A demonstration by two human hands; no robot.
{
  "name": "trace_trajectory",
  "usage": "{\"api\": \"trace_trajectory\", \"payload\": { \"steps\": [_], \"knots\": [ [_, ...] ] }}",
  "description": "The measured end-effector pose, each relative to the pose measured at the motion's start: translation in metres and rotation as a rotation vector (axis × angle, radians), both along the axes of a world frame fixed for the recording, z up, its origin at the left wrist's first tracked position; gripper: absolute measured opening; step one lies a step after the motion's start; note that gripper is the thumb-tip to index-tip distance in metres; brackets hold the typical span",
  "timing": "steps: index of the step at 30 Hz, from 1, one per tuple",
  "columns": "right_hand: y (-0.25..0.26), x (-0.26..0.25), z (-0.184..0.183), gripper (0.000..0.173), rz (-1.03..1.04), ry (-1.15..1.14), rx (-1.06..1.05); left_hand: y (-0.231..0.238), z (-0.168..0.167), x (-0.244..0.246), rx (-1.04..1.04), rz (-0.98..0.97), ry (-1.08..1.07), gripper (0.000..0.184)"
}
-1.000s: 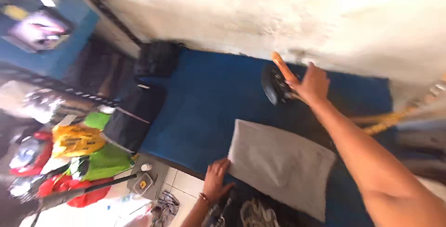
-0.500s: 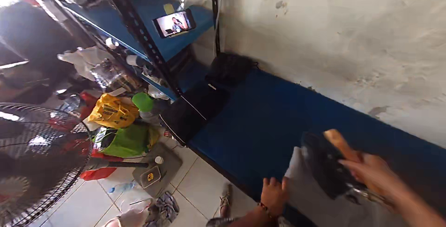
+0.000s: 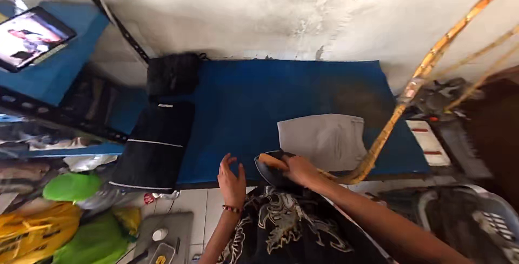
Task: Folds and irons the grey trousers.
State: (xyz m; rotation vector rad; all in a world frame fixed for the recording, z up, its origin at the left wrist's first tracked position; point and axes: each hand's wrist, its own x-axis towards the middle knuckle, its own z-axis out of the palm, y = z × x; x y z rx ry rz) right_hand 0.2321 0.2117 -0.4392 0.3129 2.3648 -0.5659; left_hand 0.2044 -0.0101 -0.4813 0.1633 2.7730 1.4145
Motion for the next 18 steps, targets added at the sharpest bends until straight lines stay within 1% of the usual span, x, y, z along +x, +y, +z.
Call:
{"api": "trace_trajectory", "payload": {
  "steps": [2, 4, 6, 7, 9, 10, 11, 13, 15, 16, 18],
  "knots": [
    [0.004, 0.006, 0.014, 0.045, -0.016, -0.027, 0.038, 0.022, 0.011, -0.009, 0.004, -0.068, 0.124, 0.051],
    [0.031, 0.009, 0.028, 0.044, -0.135, -0.004, 0.074, 0.048, 0.022, -0.009, -0.038, -0.179, 0.179, 0.048],
    [0.075, 0.015, 0.033, 0.042, -0.29, 0.059, 0.128, 0.076, 0.024, -0.006, -0.116, -0.347, 0.149, 0.046],
    [0.101, 0.018, 0.031, 0.041, -0.366, 0.091, 0.158, 0.091, 0.019, -0.003, -0.165, -0.44, 0.124, 0.044],
    [0.158, 0.026, 0.015, 0.039, -0.539, 0.146, 0.187, 0.118, 0.006, 0.001, -0.254, -0.591, 0.047, 0.044],
    [0.188, 0.03, 0.004, 0.038, -0.635, 0.173, 0.165, 0.13, -0.001, 0.003, -0.305, -0.626, -0.014, 0.045],
    [0.216, 0.033, -0.008, 0.038, -0.721, 0.196, 0.136, 0.14, -0.005, 0.004, -0.346, -0.627, -0.096, 0.048],
    [0.258, 0.039, -0.021, 0.033, -0.83, 0.225, 0.085, 0.155, -0.011, 0.003, -0.359, -0.53, -0.256, 0.056],
    [0.292, 0.042, -0.027, 0.031, -0.867, 0.223, 0.062, 0.166, -0.022, -0.006, -0.306, -0.381, -0.367, 0.065],
    [0.306, 0.042, -0.028, 0.029, -0.871, 0.22, 0.057, 0.171, -0.027, -0.014, -0.273, -0.315, -0.413, 0.066],
    [0.338, 0.042, -0.03, 0.029, -0.878, 0.219, 0.044, 0.18, -0.035, -0.032, -0.191, -0.208, -0.491, 0.062]
  ]
}}
